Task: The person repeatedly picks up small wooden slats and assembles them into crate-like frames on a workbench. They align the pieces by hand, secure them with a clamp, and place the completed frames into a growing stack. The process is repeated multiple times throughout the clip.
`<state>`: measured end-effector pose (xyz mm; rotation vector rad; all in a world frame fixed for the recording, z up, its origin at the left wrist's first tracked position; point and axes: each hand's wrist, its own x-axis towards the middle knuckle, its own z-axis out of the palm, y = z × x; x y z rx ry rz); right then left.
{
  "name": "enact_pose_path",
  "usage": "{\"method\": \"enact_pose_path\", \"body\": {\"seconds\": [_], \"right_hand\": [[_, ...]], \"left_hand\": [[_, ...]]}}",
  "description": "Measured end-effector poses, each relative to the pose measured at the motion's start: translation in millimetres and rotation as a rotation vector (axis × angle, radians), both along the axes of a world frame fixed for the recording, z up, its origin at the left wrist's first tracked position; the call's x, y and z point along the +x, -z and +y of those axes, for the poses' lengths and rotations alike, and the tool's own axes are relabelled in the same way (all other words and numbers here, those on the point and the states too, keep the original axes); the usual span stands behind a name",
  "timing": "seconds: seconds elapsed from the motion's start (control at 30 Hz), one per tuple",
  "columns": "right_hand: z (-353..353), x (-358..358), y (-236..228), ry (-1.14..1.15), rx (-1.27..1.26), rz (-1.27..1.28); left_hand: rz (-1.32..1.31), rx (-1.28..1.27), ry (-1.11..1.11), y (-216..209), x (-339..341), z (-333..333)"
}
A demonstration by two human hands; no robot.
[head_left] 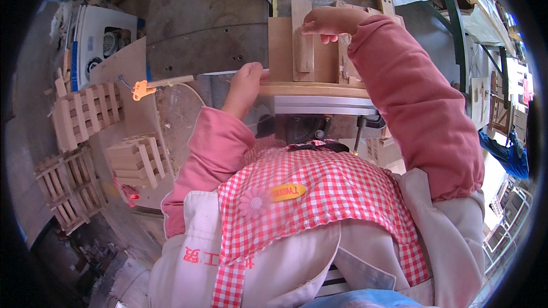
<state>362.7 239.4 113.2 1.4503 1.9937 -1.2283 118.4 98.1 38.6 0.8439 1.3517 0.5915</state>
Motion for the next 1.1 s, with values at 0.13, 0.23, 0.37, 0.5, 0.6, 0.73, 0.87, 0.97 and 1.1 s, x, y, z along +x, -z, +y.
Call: {"method": "enact_pose_path", "body": {"seconds": [0.13, 0.23, 0.37, 0.5, 0.6, 0.73, 0.87, 0.97, 1.1], "right_hand": [[-6, -7, 8, 0.045, 0.022, -0.042], [-29, -12, 14, -0.095, 0.256, -0.044], [-73, -28, 29, 0.108, 0.535, -0.124], [-78, -32, 30, 0.207, 0.520, -0.134], [-78, -32, 29, 0.210, 0.501, -0.139], [-81, -32, 32, 0.214, 0.535, -0.111], [-80, -34, 31, 0.230, 0.542, -0.088], [-80, -35, 26, 0.249, 0.501, -0.099], [-81, -37, 20, 0.249, 0.459, -0.142]], "left_hand": [[-0.041, -0.015, -0.017, 3, -4, -2], [-0.013, 0.073, 0.073, 8, -9, -3], [-0.035, 0.107, 0.070, 8, -12, 5], [0.091, 0.284, -0.035, 4, 4, 35], [0.138, 0.262, -0.035, 2, 17, 54], [0.188, 0.230, 0.026, 6, 21, 63], [0.132, 0.232, 0.063, 9, 15, 65], [0.116, 0.236, 0.045, 5, 15, 70], [0.572, 0.513, 0.191, -4, 32, 83]]}}
